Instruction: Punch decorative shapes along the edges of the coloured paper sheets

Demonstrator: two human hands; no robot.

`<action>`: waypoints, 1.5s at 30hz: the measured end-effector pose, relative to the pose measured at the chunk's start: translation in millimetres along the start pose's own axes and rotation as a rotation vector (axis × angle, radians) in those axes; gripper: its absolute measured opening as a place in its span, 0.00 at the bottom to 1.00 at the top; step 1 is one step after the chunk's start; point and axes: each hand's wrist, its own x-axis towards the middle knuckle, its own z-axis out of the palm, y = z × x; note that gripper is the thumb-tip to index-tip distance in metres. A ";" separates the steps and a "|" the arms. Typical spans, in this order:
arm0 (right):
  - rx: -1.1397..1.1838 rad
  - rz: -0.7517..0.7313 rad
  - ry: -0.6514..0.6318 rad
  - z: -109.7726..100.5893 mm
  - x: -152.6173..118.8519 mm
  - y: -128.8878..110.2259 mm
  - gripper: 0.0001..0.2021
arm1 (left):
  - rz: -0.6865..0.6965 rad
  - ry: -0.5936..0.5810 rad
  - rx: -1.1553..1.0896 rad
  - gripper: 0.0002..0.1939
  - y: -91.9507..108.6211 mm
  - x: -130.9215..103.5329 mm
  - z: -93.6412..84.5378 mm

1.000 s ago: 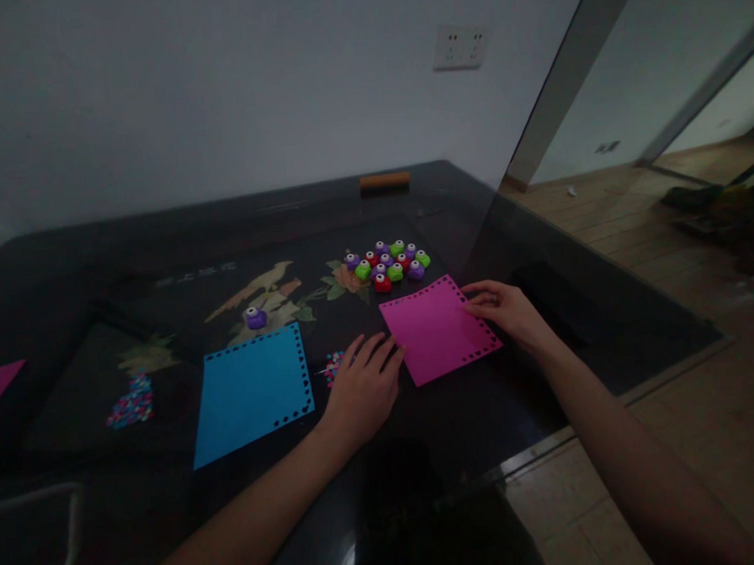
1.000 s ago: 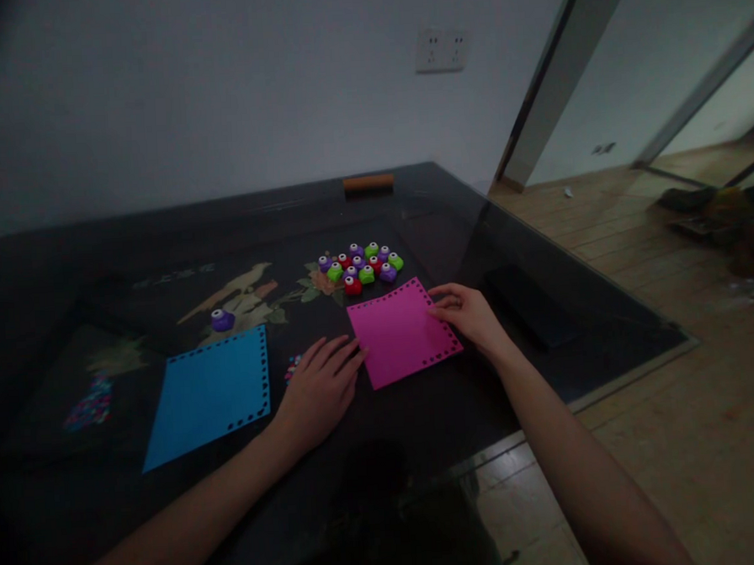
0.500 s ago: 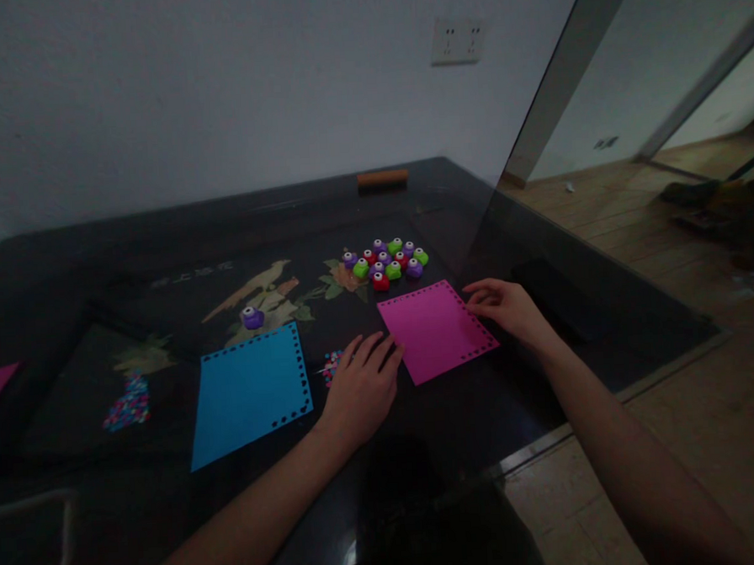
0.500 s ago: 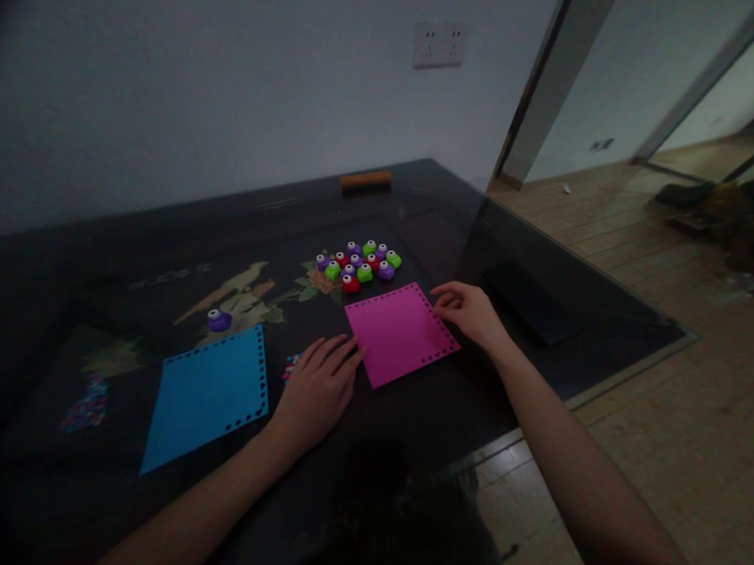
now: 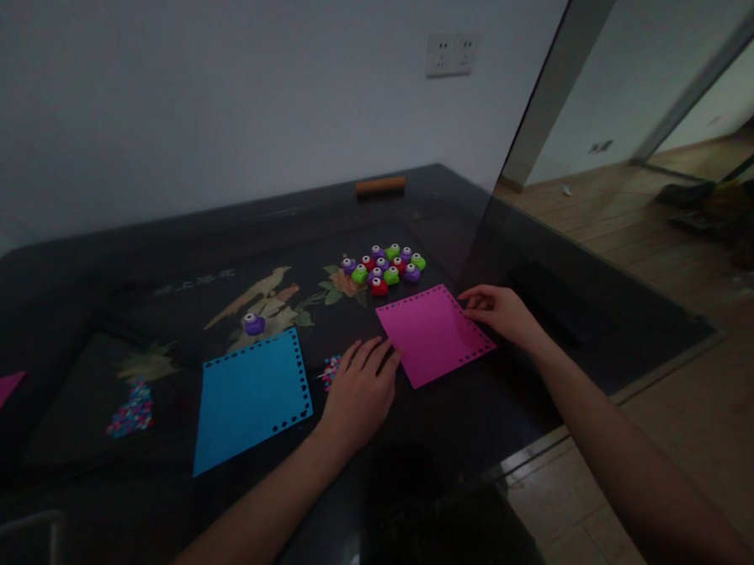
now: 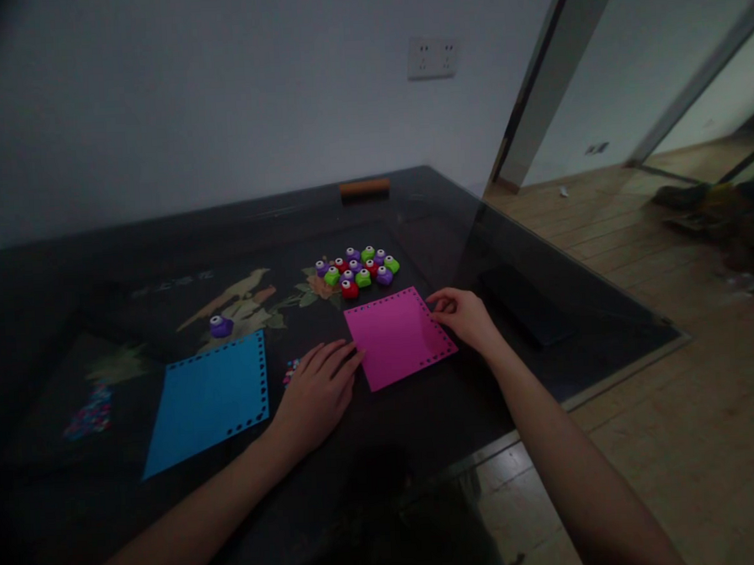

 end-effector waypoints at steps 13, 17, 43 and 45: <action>-0.037 -0.015 -0.002 -0.8 -0.4 -3.1 0.14 | -0.263 0.089 -0.151 0.17 -72.5 -27.2 -57.7; -0.048 -0.014 -0.009 -2.2 -1.4 -5.1 0.16 | -0.500 0.132 -0.114 0.18 -143.2 -74.5 -65.3; -0.234 -0.604 -0.476 143.2 0.2 -173.3 0.13 | -0.561 0.050 -0.162 0.20 -192.4 -117.0 -62.7; -0.316 -0.666 -0.480 167.5 10.8 -178.3 0.18 | -0.573 0.033 -0.164 0.23 -193.3 -118.4 -62.3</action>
